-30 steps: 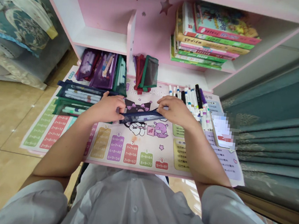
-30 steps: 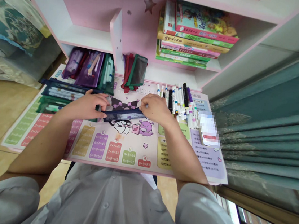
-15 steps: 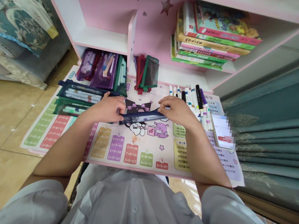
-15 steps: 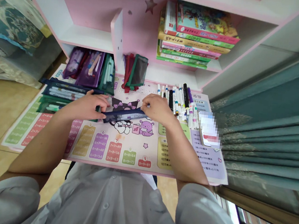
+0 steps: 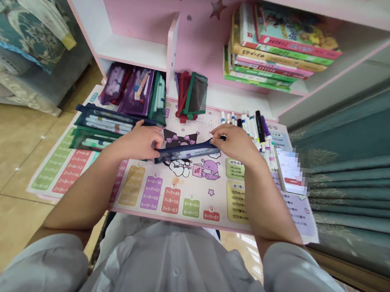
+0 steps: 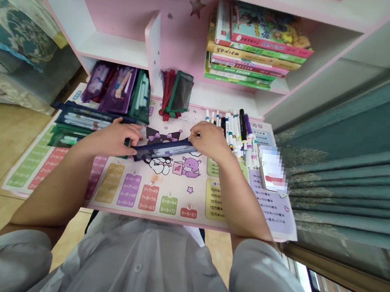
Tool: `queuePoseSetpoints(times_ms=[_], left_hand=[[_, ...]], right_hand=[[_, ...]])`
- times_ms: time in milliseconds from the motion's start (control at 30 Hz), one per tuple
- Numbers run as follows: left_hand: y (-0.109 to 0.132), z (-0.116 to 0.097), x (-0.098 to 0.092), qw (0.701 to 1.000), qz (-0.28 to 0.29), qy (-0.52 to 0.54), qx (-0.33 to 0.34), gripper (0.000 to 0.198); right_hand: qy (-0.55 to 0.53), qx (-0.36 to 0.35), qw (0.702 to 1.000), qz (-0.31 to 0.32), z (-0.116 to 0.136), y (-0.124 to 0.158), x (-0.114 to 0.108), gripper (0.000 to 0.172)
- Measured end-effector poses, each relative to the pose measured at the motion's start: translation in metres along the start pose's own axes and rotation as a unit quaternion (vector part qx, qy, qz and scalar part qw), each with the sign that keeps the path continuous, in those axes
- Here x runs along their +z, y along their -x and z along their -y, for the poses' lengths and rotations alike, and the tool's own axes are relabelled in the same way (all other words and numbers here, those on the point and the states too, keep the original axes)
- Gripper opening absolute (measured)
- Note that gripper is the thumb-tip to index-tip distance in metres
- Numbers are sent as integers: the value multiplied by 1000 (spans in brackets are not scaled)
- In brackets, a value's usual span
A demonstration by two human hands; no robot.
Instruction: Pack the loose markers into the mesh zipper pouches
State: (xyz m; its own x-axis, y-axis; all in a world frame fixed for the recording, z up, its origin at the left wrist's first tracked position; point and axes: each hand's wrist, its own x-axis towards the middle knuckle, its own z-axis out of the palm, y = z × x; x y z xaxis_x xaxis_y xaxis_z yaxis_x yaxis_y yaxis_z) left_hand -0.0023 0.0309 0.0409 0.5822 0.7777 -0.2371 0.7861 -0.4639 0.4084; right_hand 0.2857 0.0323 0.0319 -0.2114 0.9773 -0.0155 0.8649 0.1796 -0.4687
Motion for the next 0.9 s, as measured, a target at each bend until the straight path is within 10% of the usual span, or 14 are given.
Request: queuePoseSetpoints(times_ms=[900], left_hand=[[1,0,1,1000,4,-9,-2,16]], right_hand=[[4,62,998,-31,-6,-2,-7,12]])
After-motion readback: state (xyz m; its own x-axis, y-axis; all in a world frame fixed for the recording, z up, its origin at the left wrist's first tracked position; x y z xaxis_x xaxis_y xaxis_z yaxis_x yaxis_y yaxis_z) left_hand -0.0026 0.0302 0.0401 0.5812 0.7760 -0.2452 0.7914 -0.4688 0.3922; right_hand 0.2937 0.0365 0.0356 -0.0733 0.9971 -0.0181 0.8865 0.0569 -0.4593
